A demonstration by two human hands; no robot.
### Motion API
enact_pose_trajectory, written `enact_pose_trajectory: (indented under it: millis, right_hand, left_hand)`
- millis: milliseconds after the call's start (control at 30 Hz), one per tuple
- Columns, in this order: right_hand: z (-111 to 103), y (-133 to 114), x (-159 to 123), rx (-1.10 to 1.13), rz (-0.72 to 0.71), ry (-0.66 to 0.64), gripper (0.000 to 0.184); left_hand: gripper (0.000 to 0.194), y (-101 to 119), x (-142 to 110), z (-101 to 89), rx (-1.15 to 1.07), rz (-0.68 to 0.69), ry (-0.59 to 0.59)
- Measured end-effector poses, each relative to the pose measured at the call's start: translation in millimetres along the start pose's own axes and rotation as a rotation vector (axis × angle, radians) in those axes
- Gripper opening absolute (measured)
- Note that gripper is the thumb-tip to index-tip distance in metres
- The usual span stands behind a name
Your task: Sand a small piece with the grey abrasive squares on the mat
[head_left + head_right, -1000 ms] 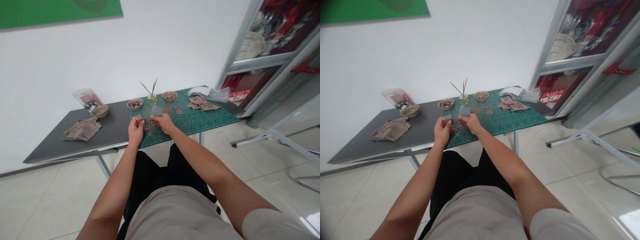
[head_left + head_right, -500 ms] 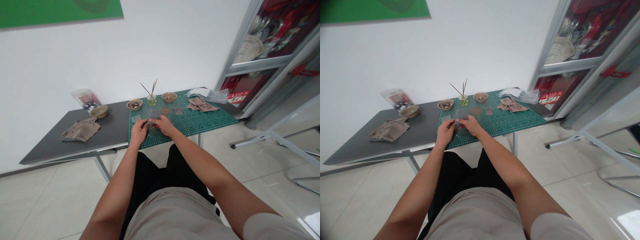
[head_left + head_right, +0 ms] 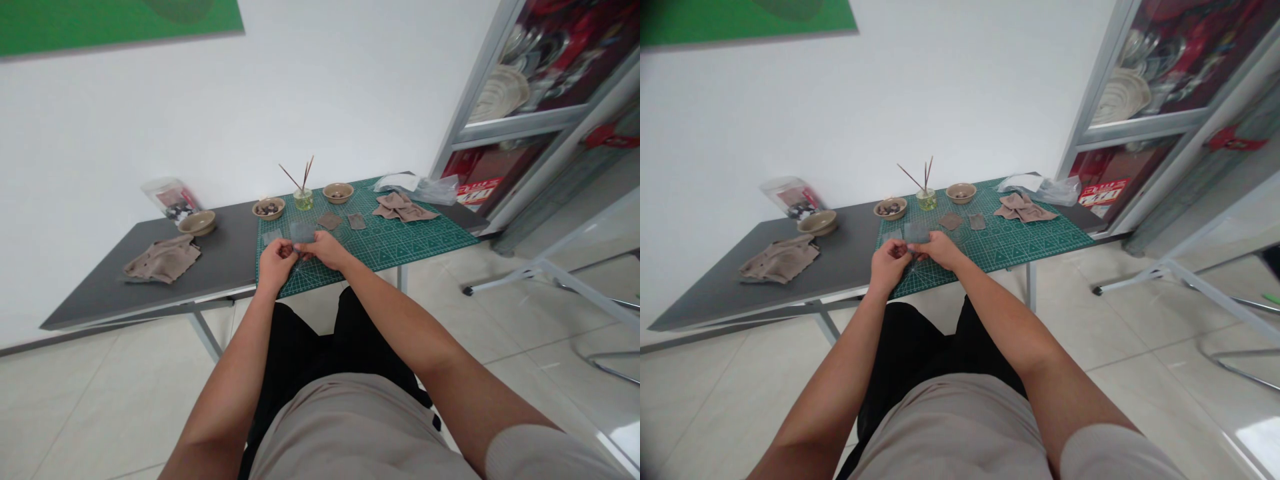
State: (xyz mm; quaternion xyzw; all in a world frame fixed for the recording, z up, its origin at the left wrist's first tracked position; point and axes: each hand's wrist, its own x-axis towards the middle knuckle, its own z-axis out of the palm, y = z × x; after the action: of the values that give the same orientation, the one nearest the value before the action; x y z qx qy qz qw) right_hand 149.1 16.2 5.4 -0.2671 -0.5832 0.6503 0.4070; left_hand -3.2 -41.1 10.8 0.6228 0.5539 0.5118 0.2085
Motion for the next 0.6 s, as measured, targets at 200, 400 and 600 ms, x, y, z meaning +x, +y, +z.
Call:
enact_pose_trajectory:
  millis: [200, 400, 600]
  right_hand:
    - [-1.9, -0.5, -1.1, 0.004, 0.016, -0.006, 0.043]
    - [-2.2, 1.5, 0.0, 0.017, -0.006, 0.049, 0.040]
    - [-8.6, -4.1, -6.3, -0.607, -0.136, 0.346, 0.026]
  left_hand:
    - [0.008, -0.5, -2.0, -1.8, 0.049, 0.028, 0.038]
    - [0.013, -9.0, 1.1, -2.4, -0.209, -0.002, 0.048]
    - [0.024, -7.9, 2.1, -0.1, -0.382, 0.012, 0.064]
